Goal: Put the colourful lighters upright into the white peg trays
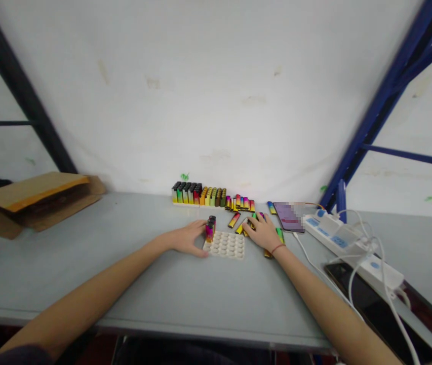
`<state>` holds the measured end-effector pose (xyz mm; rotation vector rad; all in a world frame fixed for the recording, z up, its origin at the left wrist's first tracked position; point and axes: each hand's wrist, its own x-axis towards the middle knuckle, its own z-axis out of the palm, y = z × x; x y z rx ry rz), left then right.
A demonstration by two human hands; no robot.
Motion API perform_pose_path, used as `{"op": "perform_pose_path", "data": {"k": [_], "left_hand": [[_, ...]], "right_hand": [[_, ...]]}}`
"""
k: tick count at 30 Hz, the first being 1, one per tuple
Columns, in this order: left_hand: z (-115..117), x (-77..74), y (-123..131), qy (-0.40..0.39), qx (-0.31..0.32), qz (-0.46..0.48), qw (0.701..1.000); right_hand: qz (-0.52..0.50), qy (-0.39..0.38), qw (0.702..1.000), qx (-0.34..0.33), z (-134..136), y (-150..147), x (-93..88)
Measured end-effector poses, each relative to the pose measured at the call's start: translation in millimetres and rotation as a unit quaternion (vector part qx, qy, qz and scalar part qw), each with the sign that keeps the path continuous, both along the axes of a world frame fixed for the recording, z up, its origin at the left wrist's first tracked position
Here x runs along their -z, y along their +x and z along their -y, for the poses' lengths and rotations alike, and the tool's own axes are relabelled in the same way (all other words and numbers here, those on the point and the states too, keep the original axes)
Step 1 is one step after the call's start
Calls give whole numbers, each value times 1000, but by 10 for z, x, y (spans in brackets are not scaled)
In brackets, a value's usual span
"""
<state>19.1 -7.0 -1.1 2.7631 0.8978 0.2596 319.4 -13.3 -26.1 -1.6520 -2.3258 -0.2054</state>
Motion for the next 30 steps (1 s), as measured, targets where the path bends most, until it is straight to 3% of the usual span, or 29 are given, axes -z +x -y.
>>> {"op": "perform_pose_path", "data": {"k": [4,7,9,11,14,17,21,26,30], "left_hand": [[-17,-21,-66,-10,17,-8,1000],[-3,-25,-68,-7,19,-4,1000],[6,-21,-60,-5,18,-1,1000],[9,-16,-52,-3,15,1,1000],[6,-10,-41,-2,11,5,1000],[2,-6,-35,-3,14,5,1000],[7,0,-34,3,12,3,1000],[14,-3,-37,8,13,13,1000],[21,-19,-28,1,13,13,1000]], "right_hand": [[-61,-4,998,-30,48,-170,-67],[-131,4,991,-2,-9,-265,-200],[-122,18,991,49,-3,-250,-302],[-59,21,988,143,82,-174,-382],[40,-31,961,270,311,-31,-415],[97,-90,962,241,484,30,-352],[123,-68,976,168,432,-60,-242],[55,-18,985,164,188,-215,-202],[-26,-17,985,169,27,-143,-266]]}}
